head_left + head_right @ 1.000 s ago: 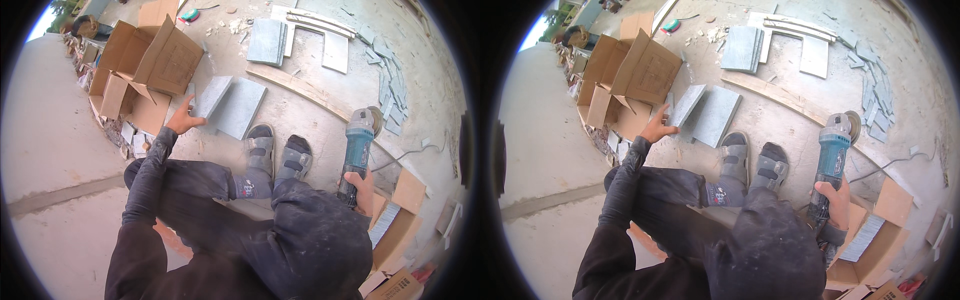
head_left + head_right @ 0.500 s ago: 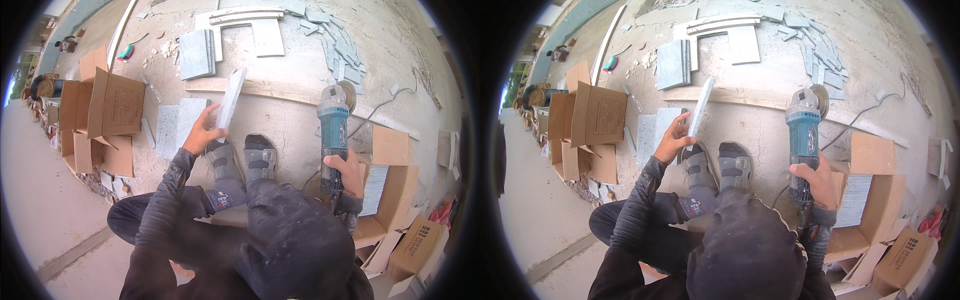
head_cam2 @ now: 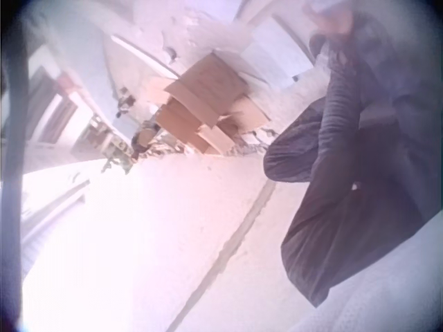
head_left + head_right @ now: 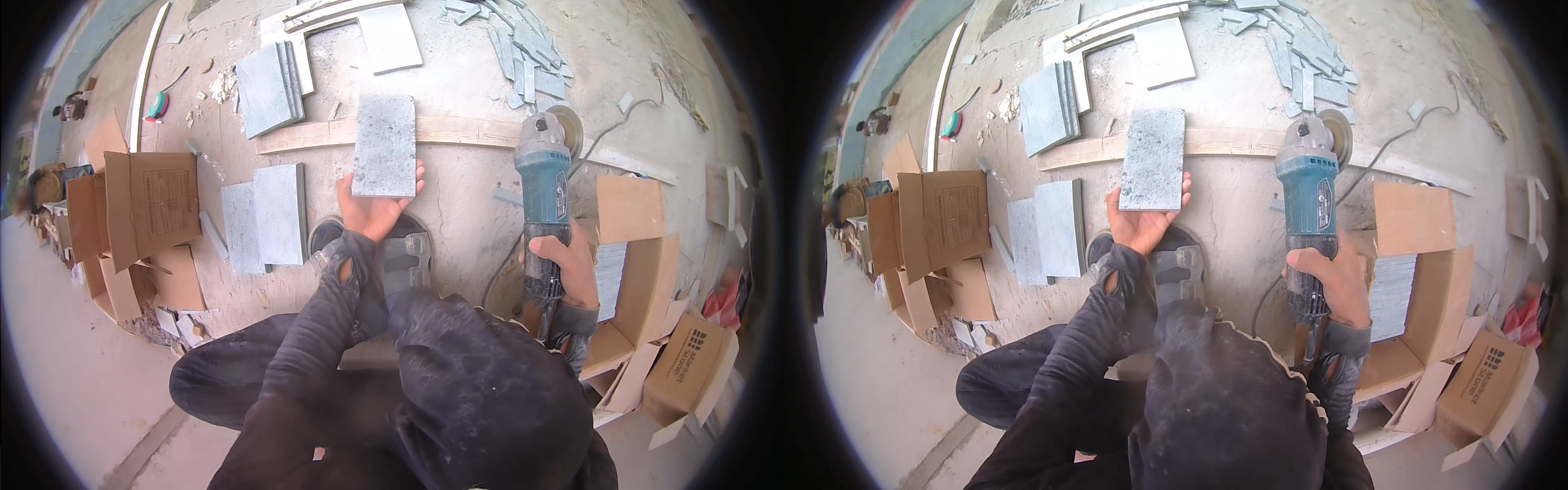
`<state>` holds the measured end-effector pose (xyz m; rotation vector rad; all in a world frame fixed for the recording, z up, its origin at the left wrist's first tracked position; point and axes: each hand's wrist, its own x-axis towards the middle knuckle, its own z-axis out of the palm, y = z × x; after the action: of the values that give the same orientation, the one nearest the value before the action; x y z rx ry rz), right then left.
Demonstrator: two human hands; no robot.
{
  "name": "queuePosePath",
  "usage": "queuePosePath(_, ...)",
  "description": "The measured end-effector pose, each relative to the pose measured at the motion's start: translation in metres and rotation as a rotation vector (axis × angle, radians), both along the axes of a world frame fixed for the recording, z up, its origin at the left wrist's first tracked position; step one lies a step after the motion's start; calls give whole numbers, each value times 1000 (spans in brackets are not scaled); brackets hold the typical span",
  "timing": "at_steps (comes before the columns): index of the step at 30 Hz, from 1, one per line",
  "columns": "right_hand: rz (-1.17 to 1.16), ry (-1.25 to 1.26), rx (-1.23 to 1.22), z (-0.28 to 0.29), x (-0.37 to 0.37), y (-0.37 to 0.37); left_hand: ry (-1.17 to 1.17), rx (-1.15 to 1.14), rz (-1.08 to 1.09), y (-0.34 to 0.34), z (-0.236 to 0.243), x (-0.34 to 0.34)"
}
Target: The person picks up stone tiles, marks them, and uses an angle grinder to cut along the edges while sitting on the ground.
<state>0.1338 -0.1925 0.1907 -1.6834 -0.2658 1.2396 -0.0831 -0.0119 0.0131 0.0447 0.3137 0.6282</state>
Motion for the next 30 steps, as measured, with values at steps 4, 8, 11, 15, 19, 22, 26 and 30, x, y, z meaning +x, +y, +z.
queuePosePath(4, 4, 3, 35, -1, -1, 0, 97, -35, 41, -5, -4, -6)
queuePosePath(8, 40, 1, 20, -2, -2, 2, 307, -95, 28, -9, -12, -16)
queuePosePath(11, 58, -25, 15, -2, -4, 4, 471, -50, -5, -9, -9, -23)
queuePosePath(15, 59, -25, 18, 0, -6, 6, 561, 5, -20, -6, -16, -29)
queuePosePath(19, 50, -35, 33, -3, -7, 6, 590, 27, -19, -6, -26, -32)
queuePosePath(22, 51, -37, 33, -4, -7, 5, 623, 49, -13, -8, -28, -33)
queuePosePath(26, 57, -41, 30, -5, -6, 5, 664, 100, -28, -7, -22, -33)
queuePosePath(30, 70, -43, 23, -3, -3, 4, 707, 214, -50, -5, -10, -34)
